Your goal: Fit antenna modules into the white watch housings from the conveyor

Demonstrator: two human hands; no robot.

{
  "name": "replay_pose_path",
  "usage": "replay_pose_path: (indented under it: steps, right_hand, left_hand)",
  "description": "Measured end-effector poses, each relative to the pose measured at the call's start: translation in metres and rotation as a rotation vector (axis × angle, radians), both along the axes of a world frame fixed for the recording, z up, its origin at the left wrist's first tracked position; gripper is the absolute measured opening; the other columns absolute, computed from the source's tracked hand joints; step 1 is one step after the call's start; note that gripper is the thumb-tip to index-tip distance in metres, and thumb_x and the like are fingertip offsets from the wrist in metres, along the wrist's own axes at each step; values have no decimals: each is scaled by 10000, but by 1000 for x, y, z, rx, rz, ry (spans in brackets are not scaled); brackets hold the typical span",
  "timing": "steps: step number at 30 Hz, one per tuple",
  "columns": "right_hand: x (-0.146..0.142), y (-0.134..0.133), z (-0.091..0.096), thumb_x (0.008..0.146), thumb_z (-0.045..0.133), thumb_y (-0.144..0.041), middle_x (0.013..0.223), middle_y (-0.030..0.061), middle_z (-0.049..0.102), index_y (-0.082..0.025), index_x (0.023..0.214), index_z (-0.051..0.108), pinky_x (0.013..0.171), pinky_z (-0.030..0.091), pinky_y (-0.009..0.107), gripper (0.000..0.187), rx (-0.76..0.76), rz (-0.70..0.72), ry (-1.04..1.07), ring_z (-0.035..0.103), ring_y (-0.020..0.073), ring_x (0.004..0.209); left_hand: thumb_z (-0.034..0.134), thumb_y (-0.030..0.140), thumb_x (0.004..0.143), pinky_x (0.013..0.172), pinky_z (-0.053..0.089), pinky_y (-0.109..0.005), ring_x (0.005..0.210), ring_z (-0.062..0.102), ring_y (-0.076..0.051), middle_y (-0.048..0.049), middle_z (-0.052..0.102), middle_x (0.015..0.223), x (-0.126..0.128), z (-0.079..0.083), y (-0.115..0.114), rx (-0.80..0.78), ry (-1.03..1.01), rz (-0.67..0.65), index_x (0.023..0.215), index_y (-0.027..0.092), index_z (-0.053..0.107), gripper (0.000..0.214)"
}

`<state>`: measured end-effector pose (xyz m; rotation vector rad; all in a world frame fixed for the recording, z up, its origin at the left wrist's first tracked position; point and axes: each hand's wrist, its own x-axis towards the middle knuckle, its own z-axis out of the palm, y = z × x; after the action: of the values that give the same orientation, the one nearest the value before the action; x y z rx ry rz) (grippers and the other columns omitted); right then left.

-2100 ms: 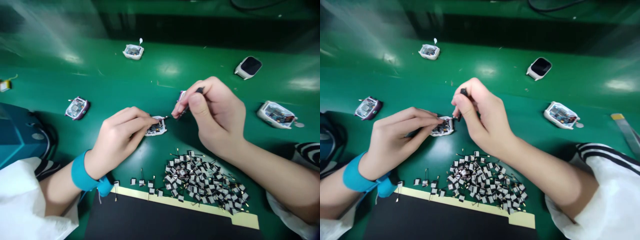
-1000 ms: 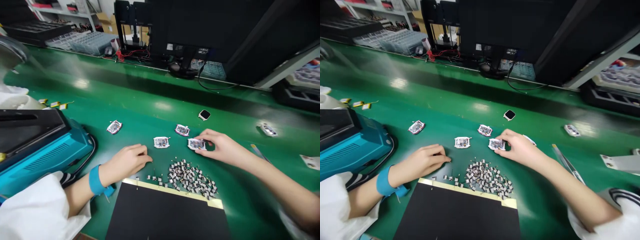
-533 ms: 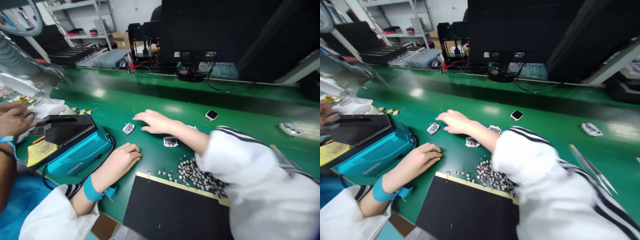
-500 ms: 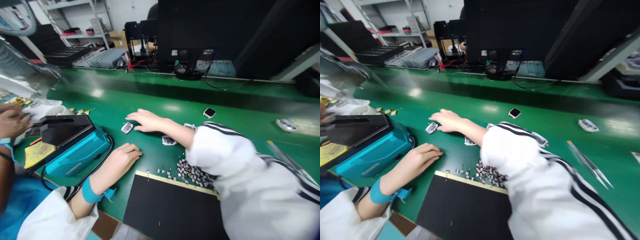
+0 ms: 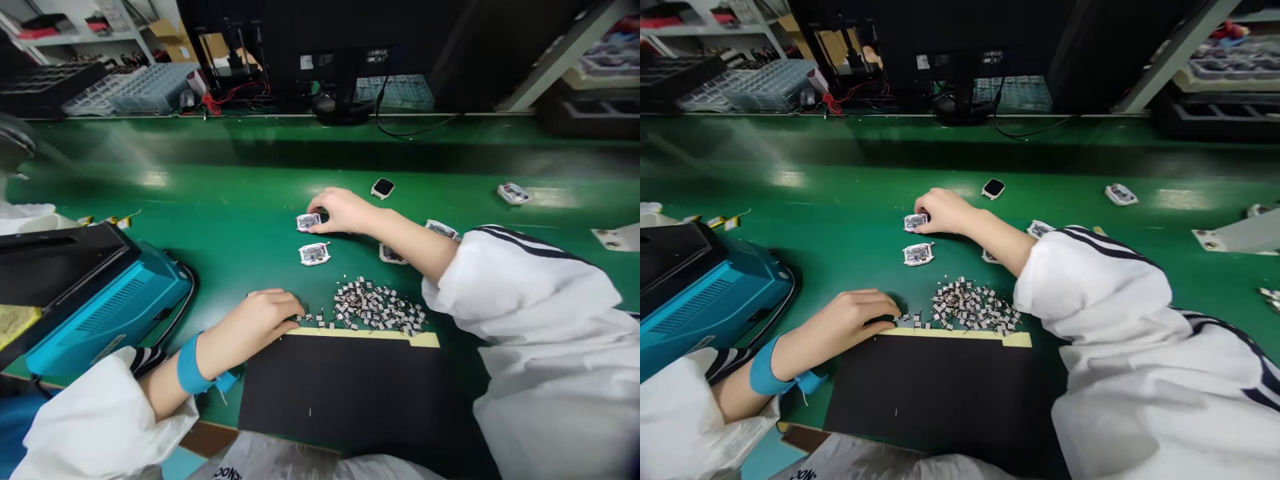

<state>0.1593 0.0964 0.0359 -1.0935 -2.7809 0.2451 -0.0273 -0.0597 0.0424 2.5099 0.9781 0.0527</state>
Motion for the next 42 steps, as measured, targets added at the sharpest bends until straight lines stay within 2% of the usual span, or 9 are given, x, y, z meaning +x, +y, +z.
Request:
replay_pose_path:
  steps: [3, 6, 11, 14, 17, 22, 31, 36, 42]
  right_hand:
    - [31, -10, -3, 712, 565, -396, 891, 79, 611, -136, 960, 603, 730, 364, 290, 362, -16, -9, 24, 509, 200, 859]
    - [48, -24, -1, 723, 568, -390, 913, 78, 593, -149, 955, 607, 736, 379, 305, 337, -15, 28, 29, 498, 205, 875]
    - [55, -57, 4, 756, 544, -373, 942, 78, 570, -137, 974, 584, 772, 397, 317, 323, 36, -49, 169, 491, 199, 896]
    - [49, -71, -5, 728, 561, -426, 991, 88, 556, -124, 1055, 542, 805, 401, 325, 446, -1, 36, 200, 487, 203, 923]
    - [37, -76, -18, 739, 513, -483, 971, 108, 536, -94, 1095, 511, 775, 412, 339, 527, 36, 61, 178, 477, 217, 896]
    - [27, -74, -32, 776, 481, -418, 910, 88, 500, -130, 984, 567, 709, 410, 321, 366, 66, 9, 198, 464, 203, 838]
    - [34, -72, -41, 750, 519, -371, 976, 86, 472, -178, 958, 549, 753, 408, 352, 285, -42, 1, 355, 461, 204, 912]
    - [34, -72, -42, 758, 507, -401, 980, 61, 472, -221, 961, 542, 748, 418, 362, 275, -48, -20, 334, 474, 205, 920]
    - [34, -71, -43, 752, 499, -414, 968, 66, 460, -170, 930, 564, 768, 419, 354, 310, -14, -12, 317, 480, 201, 916]
  left_hand:
    - [364, 213, 868, 699, 441, -241, 787, 571, -141, -27, 614, 850, 0, -5, -1, 50, -42, 7, 871, 178, 565, 204]
    - [416, 234, 841, 688, 450, -230, 761, 577, -135, -28, 612, 841, -5, -1, 4, 121, -94, 55, 883, 173, 584, 184]
    - [494, 252, 791, 522, 421, -169, 704, 547, -106, -7, 579, 854, -5, 16, 18, 138, -212, 312, 900, 215, 604, 159]
    - [503, 205, 771, 621, 447, -189, 730, 550, -108, -6, 582, 818, 7, 17, 30, 147, -276, 413, 855, 184, 614, 140]
    - [499, 149, 755, 666, 450, -197, 693, 551, -89, -6, 587, 813, 19, 10, 46, 151, -298, 393, 833, 156, 619, 144]
    - [495, 131, 758, 624, 445, -182, 691, 564, -89, 0, 615, 790, 29, -4, 62, 193, -260, 311, 850, 159, 626, 162]
    - [429, 227, 839, 710, 477, -249, 800, 578, -139, 0, 624, 882, 33, -14, 58, 357, -77, 110, 836, 183, 606, 183]
    - [436, 238, 841, 636, 469, -234, 753, 583, -135, 1, 623, 845, 37, -15, 57, 446, -62, 137, 830, 191, 608, 179]
    - [397, 220, 852, 647, 469, -238, 778, 586, -137, 21, 620, 875, 41, -11, 53, 474, 55, 147, 851, 215, 605, 208]
